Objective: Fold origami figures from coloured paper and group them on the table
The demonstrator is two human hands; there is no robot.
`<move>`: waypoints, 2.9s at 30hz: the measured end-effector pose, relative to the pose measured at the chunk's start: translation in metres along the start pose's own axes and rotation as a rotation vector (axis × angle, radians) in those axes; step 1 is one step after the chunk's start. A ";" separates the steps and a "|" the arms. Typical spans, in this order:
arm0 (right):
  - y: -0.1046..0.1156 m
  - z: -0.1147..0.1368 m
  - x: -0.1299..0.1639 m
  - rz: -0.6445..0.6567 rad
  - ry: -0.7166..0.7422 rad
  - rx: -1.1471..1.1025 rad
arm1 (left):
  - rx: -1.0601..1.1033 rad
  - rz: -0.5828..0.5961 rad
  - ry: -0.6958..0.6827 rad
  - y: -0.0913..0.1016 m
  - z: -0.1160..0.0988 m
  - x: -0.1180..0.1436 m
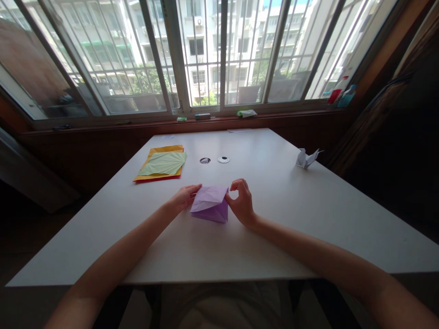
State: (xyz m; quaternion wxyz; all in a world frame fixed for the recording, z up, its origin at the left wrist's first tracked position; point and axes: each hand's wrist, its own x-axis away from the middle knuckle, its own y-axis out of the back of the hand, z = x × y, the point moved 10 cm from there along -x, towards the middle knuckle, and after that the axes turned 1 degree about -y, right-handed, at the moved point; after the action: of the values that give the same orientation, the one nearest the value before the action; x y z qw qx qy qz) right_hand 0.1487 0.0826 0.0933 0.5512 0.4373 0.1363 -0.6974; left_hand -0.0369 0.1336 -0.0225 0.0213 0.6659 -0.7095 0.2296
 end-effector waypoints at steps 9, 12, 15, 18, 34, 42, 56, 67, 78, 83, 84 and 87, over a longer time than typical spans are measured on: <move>-0.026 0.026 0.013 0.327 0.203 -0.132 | 0.037 -0.034 -0.022 0.004 -0.001 -0.001; -0.042 0.028 0.024 0.457 0.308 -0.018 | 0.017 -0.002 -0.057 0.002 -0.003 -0.003; -0.056 0.026 0.036 0.528 0.396 0.117 | -0.040 0.055 -0.058 -0.004 -0.001 -0.002; -0.063 0.028 0.046 0.550 0.492 0.195 | -0.086 0.065 -0.038 -0.008 0.000 0.001; -0.039 0.029 0.023 0.381 0.334 0.075 | 0.020 -0.053 -0.086 0.011 -0.007 -0.004; -0.013 -0.031 0.000 0.097 -0.218 -0.200 | -0.202 -0.086 -0.151 0.011 -0.019 0.004; -0.068 -0.049 0.025 0.605 -0.514 -0.509 | -0.565 0.130 -0.325 -0.042 -0.021 0.021; -0.065 -0.070 0.021 0.504 -0.590 -0.428 | -0.654 -0.062 -0.460 -0.020 -0.040 0.017; -0.054 -0.037 0.002 0.579 0.121 0.139 | -1.204 0.105 -0.973 -0.054 -0.049 0.040; -0.072 -0.024 0.019 0.803 0.272 -0.008 | -1.297 0.356 -0.944 -0.076 -0.030 0.051; -0.071 -0.024 0.019 0.798 0.263 -0.015 | -1.311 0.363 -0.930 -0.077 -0.030 0.052; -0.071 -0.025 0.018 0.789 0.235 -0.026 | -1.360 0.417 -0.872 -0.078 -0.027 0.054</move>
State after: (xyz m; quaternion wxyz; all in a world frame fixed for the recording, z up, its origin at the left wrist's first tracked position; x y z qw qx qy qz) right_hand 0.0971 0.1127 0.0440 0.7624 0.5259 0.0291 -0.3761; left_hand 0.0241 0.0918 0.0436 0.0991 0.3918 -0.7468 -0.5281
